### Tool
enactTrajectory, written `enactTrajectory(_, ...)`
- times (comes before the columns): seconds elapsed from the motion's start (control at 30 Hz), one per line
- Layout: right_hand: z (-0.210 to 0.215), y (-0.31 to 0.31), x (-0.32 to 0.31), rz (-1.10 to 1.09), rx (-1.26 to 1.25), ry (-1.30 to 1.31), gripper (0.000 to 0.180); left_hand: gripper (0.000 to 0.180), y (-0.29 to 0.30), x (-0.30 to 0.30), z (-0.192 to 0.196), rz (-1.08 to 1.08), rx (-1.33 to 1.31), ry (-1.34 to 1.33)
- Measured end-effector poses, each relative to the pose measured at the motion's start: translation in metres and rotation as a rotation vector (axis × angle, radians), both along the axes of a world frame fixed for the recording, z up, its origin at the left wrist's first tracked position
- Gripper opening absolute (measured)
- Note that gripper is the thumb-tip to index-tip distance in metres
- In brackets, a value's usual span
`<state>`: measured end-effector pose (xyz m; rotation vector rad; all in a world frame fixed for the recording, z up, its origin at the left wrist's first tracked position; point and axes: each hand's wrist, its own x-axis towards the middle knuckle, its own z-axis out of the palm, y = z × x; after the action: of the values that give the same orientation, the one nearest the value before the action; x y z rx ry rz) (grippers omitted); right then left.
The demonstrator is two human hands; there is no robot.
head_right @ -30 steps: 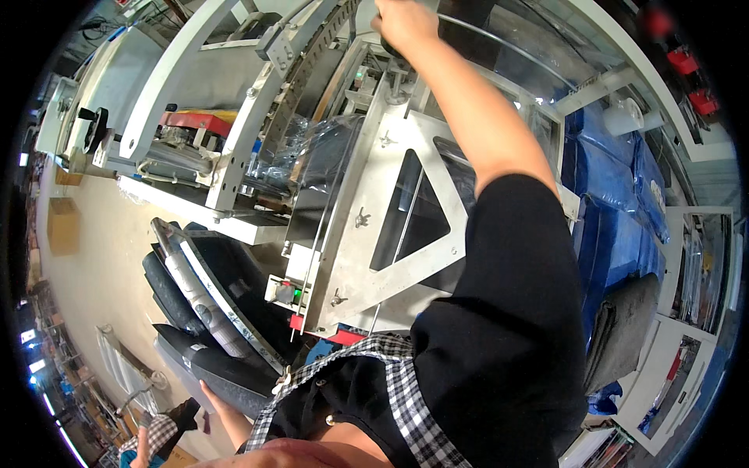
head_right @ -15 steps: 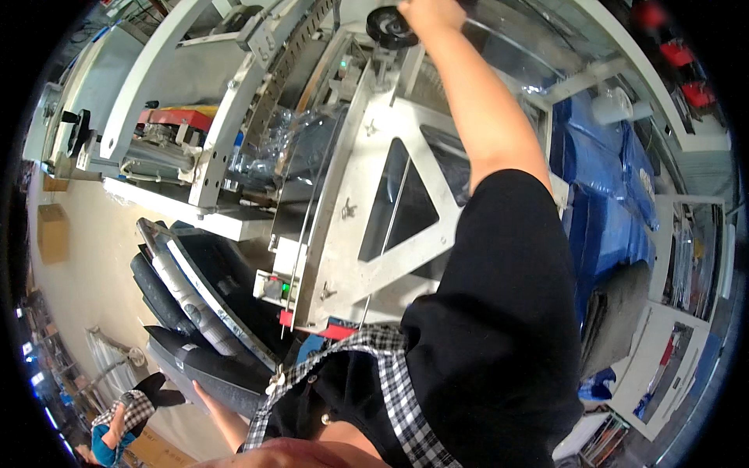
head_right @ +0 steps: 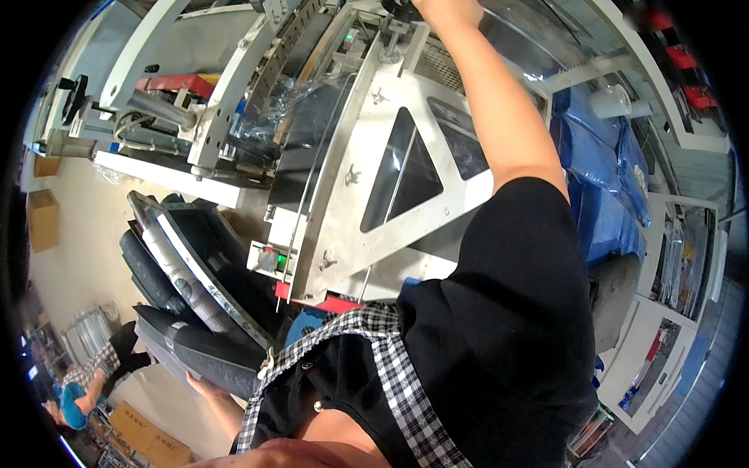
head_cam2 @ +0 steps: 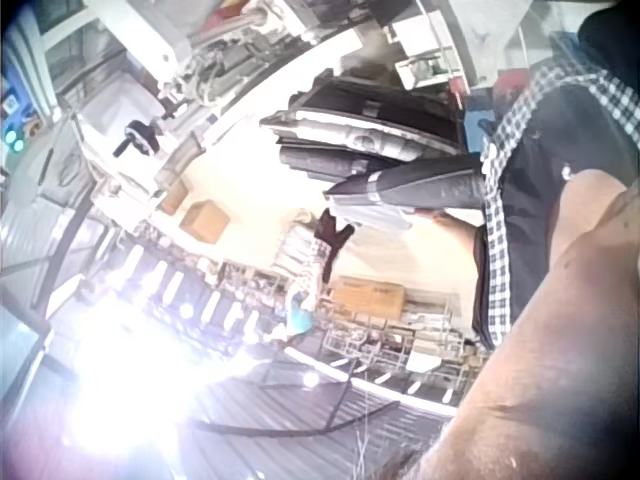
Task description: The person places yellow cylindrical items into a cardboard box and arranges them. They then handle black rolled items, placing them into a machine and adjusting the packaging material.
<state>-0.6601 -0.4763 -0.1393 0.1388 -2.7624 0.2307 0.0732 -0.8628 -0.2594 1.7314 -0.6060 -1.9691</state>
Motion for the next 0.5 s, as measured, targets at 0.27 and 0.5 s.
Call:
enactTrajectory(0.27,0.025,-0.033,0.106,0.012,-0.053,0.073,0.086,0.084,-0.008,0.045,-0.059,-0.004,-0.105,0.417)
enactTrajectory(0.5,-0.071,-0.161,0.376,1.476,-0.530,-1.139,0.073,0.090,0.005,0.015,-0.100,-0.128,-0.258,0.806)
